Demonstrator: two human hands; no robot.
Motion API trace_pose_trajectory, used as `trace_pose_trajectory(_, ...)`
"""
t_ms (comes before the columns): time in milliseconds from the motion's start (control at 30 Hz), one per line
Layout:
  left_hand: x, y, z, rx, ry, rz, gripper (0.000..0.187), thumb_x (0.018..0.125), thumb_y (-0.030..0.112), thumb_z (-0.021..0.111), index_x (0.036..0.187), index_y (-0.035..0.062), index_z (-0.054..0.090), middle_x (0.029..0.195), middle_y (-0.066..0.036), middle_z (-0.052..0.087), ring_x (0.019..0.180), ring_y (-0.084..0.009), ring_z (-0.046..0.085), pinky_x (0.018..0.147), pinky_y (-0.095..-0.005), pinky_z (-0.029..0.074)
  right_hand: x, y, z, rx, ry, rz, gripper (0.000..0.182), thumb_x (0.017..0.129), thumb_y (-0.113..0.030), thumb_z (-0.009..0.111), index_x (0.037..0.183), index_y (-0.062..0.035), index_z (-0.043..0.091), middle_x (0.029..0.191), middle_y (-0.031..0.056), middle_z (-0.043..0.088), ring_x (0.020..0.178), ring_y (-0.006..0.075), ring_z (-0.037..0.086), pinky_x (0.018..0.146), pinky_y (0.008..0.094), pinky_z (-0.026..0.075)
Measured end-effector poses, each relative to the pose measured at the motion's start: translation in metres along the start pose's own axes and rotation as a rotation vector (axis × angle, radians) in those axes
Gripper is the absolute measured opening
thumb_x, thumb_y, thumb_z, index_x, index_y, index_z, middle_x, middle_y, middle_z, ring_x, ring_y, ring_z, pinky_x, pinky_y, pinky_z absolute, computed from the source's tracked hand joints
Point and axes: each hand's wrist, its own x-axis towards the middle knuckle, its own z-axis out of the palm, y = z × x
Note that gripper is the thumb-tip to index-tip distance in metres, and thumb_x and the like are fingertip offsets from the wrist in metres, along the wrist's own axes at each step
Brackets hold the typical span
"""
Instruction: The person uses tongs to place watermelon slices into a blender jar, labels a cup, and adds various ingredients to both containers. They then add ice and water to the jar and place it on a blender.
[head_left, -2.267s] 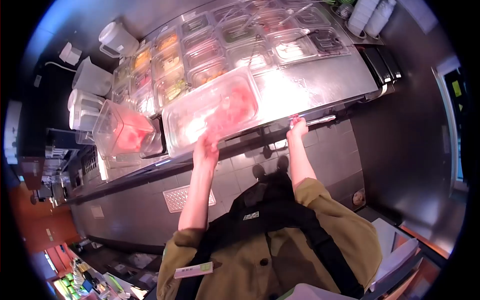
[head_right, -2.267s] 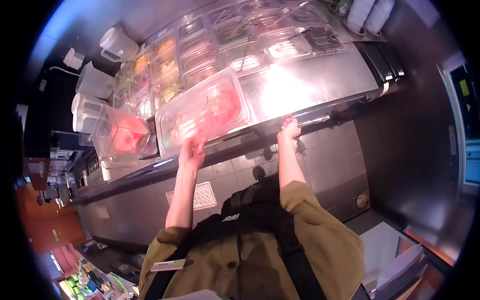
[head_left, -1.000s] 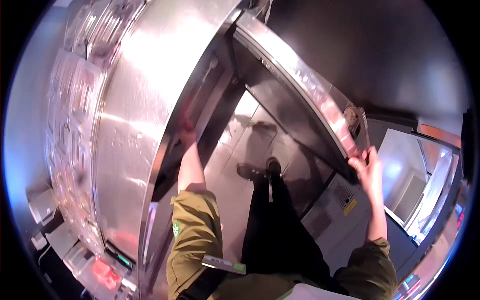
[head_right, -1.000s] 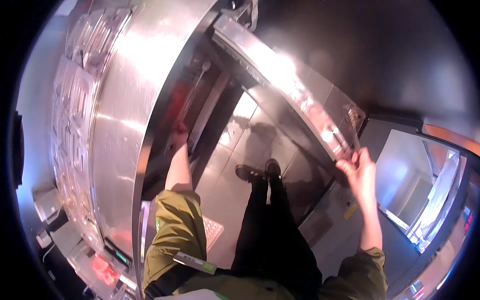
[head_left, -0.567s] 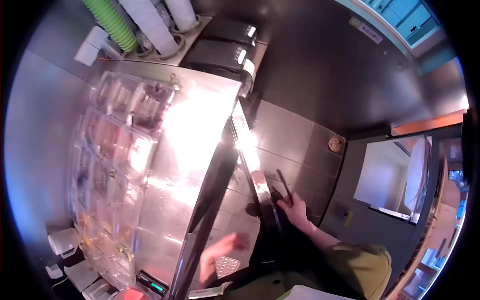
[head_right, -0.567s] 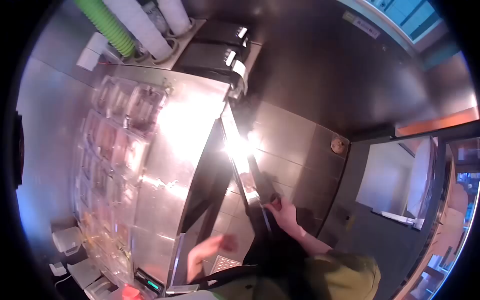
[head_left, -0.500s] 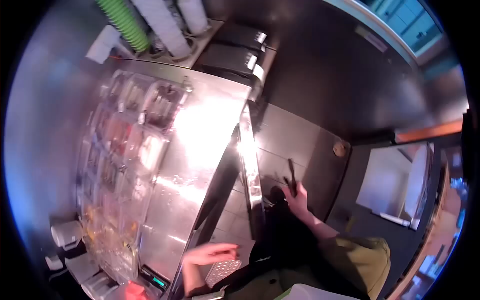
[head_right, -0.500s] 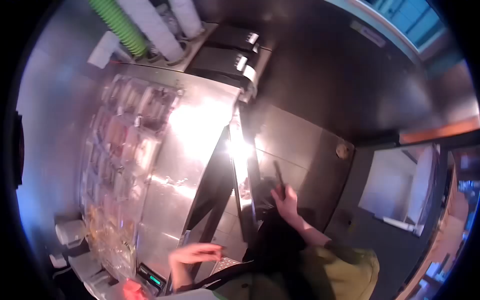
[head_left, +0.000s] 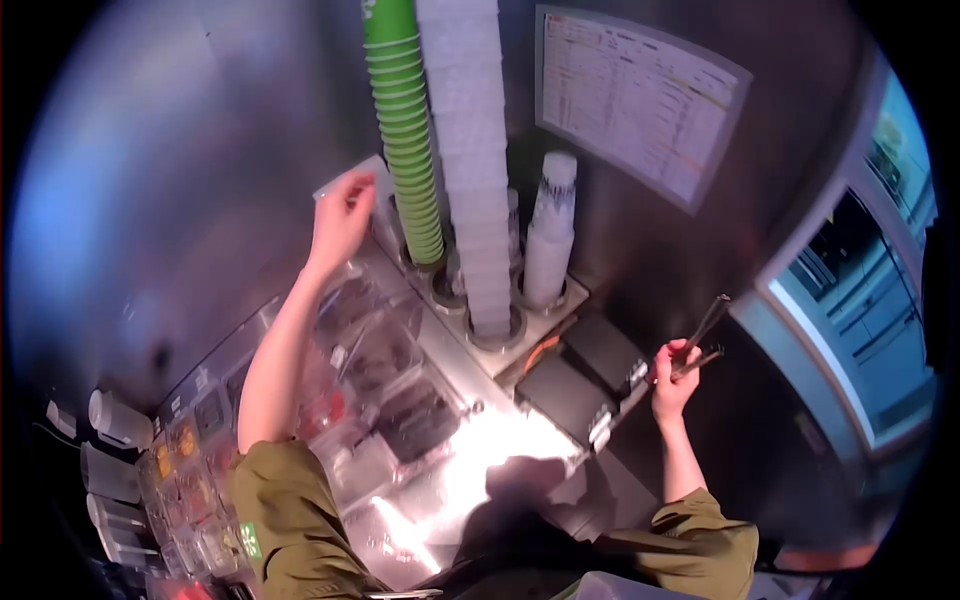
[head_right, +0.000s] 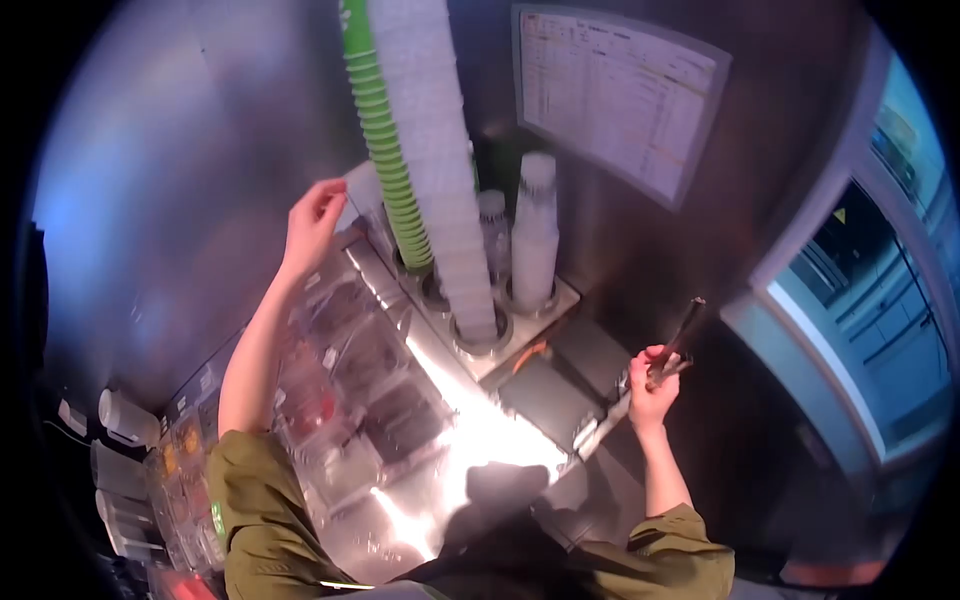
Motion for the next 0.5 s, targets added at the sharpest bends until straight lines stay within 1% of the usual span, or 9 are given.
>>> trace_pose_trajectory(33, 0.034, -0.010, 0.014, 0.101, 0.109, 0.055, 0.019, 0.086, 0.014, 0.049, 0.098, 0.0009, 0.055, 0.081, -0.006, 0.058, 0.075, -0.0099, 0.054, 0.067, -0.0228, 0.042, 0.030, 0.016, -0.004, -0.148, -0.036, -0.125, 0.024, 0.076, -0.005, 0.061, 0.094, -0.0037, 0.046, 0.075, 0.0010, 0.051, 0.061, 0.0048, 0.047, 0.055, 0.0178, 0.039)
trace_pose_trajectory(67, 0.068, -0.021, 0.020, 0.112, 0.230, 0.081, 0.019, 0.085, 0.014, 0.049, 0.097, 0.0009, 0.056, 0.078, -0.007, 0.058, 0.071, -0.0108, 0.054, 0.065, -0.0239, 0.043, 0.054, 0.031, -0.004, -0.114, -0.027, -0.137, 0.026, 0.074, -0.007, 0.063, 0.095, -0.0030, 0.047, 0.075, 0.0026, 0.052, 0.060, 0.0062, 0.049, 0.055, 0.0188, 0.040)
trace_pose_trajectory(100, 0.104, -0.034, 0.018, 0.125, 0.346, 0.116, 0.018, 0.084, 0.013, 0.050, 0.095, 0.0009, 0.056, 0.075, -0.009, 0.059, 0.068, -0.0117, 0.054, 0.063, -0.0249, 0.043, 0.076, 0.040, -0.002, -0.225, -0.057, -0.222, 0.028, 0.073, -0.007, 0.064, 0.094, -0.0018, 0.047, 0.073, 0.0041, 0.053, 0.057, 0.0081, 0.050, 0.054, 0.0199, 0.041)
trace_pose_trajectory(167, 0.175, -0.053, 0.010, 0.296, 0.407, 0.189, 0.017, 0.084, 0.012, 0.048, 0.095, 0.0015, 0.056, 0.076, -0.008, 0.058, 0.067, -0.0123, 0.054, 0.063, -0.0250, 0.043, 0.113, 0.030, 0.011, -0.424, -0.165, -0.447, 0.029, 0.071, -0.007, 0.065, 0.093, 0.0003, 0.047, 0.069, 0.0070, 0.054, 0.052, 0.0126, 0.051, 0.050, 0.0224, 0.041)
trace_pose_trajectory(233, 0.249, -0.071, 0.019, 0.467, 0.368, 0.154, 0.017, 0.084, 0.014, 0.049, 0.093, 0.0015, 0.056, 0.075, -0.008, 0.058, 0.066, -0.0123, 0.053, 0.062, -0.0249, 0.043, 0.159, 0.035, 0.038, -0.560, -0.243, -0.672, 0.028, 0.068, -0.004, 0.065, 0.089, 0.0015, 0.048, 0.064, 0.0090, 0.053, 0.049, 0.0181, 0.052, 0.044, 0.0259, 0.041)
trace_pose_trajectory(333, 0.312, -0.093, 0.022, 0.647, 0.276, -0.007, 0.017, 0.084, 0.016, 0.050, 0.091, 0.0015, 0.056, 0.073, -0.008, 0.057, 0.065, -0.0123, 0.053, 0.060, -0.0249, 0.043, 0.183, 0.054, 0.042, -0.783, -0.250, -0.602, 0.024, 0.065, -0.002, 0.064, 0.084, 0.0013, 0.049, 0.064, 0.0100, 0.052, 0.047, 0.0203, 0.051, 0.043, 0.0288, 0.040)
trace_pose_trajectory(367, 0.323, -0.098, 0.022, 0.688, 0.244, -0.054, 0.017, 0.083, 0.016, 0.050, 0.090, 0.0016, 0.056, 0.072, -0.008, 0.057, 0.064, -0.0123, 0.052, 0.060, -0.0249, 0.043, 0.186, 0.056, 0.043, -0.813, -0.261, -0.736, 0.024, 0.064, 0.000, 0.063, 0.084, 0.0015, 0.049, 0.064, 0.0101, 0.052, 0.047, 0.0220, 0.051, 0.042, 0.0295, 0.040)
trace_pose_trajectory(433, 0.342, -0.103, 0.029, 0.755, 0.190, -0.127, 0.017, 0.083, 0.018, 0.051, 0.089, 0.0016, 0.056, 0.071, -0.007, 0.057, 0.063, -0.0123, 0.052, 0.059, -0.0249, 0.043, 0.190, 0.076, 0.034, -0.752, -0.333, -0.735, 0.027, 0.063, 0.003, 0.062, 0.087, 0.0019, 0.049, 0.064, 0.0117, 0.052, 0.047, 0.0237, 0.051, 0.041, 0.0304, 0.040)
trace_pose_trajectory(500, 0.355, -0.112, 0.028, 0.795, 0.177, -0.146, 0.018, 0.083, 0.019, 0.052, 0.087, 0.0016, 0.055, 0.070, -0.007, 0.056, 0.062, -0.0123, 0.051, 0.058, -0.0248, 0.042, 0.192, 0.081, 0.033, -0.791, -0.333, -0.780, 0.025, 0.061, 0.004, 0.061, 0.083, 0.0019, 0.049, 0.062, 0.0114, 0.051, 0.047, 0.0222, 0.051, 0.041, 0.0300, 0.039)
